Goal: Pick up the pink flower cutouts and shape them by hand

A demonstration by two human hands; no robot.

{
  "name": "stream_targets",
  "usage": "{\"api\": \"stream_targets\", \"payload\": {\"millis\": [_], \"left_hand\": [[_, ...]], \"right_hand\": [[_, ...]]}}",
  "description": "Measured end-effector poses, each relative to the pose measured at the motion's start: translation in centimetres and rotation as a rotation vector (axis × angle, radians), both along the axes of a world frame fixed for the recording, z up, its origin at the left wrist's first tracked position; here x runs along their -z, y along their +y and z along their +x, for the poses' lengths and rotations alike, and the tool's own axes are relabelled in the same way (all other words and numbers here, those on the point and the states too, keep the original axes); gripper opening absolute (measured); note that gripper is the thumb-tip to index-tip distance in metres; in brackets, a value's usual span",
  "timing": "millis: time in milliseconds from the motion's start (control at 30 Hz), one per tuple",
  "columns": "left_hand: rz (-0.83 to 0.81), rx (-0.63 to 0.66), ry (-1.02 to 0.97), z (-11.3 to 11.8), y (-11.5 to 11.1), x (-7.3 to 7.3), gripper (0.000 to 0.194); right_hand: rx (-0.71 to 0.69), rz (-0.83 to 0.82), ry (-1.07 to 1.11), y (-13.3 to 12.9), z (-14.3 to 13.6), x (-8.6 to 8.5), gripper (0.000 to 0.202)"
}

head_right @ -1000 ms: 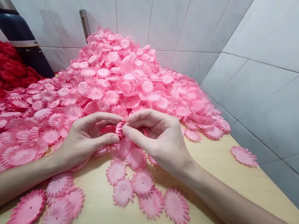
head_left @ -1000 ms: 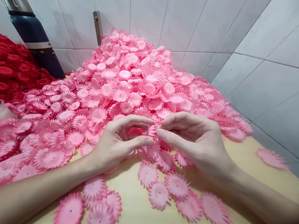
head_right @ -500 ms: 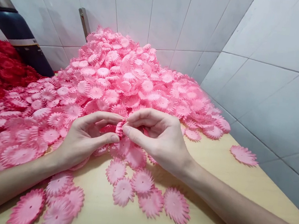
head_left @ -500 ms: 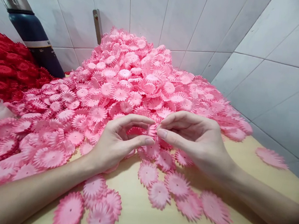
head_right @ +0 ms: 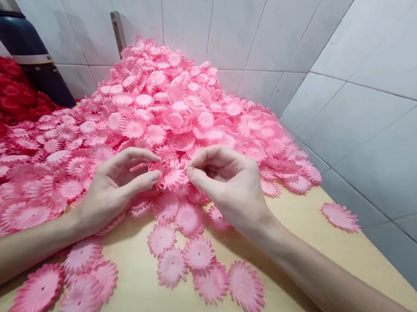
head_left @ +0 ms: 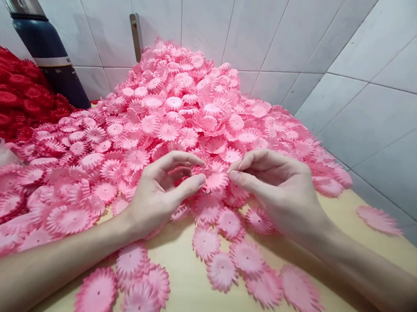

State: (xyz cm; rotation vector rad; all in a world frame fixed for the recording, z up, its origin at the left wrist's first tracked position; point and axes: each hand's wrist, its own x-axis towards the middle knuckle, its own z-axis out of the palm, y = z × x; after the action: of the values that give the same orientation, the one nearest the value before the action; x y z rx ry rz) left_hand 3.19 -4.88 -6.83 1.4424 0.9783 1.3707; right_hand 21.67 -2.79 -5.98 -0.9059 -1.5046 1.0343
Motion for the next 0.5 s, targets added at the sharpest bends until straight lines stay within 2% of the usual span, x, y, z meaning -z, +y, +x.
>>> {"api": "stream_targets", "payload": {"millis": [233,300,433,500], "left_hand": [[0.064,0.115,0.003,-0.11,-0.05,0.44,0.020],[0.088,0.138,-0.006,-0.12,-0.11,0.50,0.022],[0.133,0.155,-0.007,-0.11,-0.20,0.49,0.023],[0.124,0.168,-0.009,-0.10,-0.22,0.51,0.027]], "right_hand": [[-0.094,0.121,-0.144,-0.85,-0.13,-0.33,0.011],[-0.088,0.099,-0.153,-0.92,-0.11,-0.24,0.006],[-0.041,0.018,-0.092,-0.74,-0.20,0.19,0.024],[-0.063,-0.005,-0.068,-0.68,-0.28,0.35,0.028]]}}
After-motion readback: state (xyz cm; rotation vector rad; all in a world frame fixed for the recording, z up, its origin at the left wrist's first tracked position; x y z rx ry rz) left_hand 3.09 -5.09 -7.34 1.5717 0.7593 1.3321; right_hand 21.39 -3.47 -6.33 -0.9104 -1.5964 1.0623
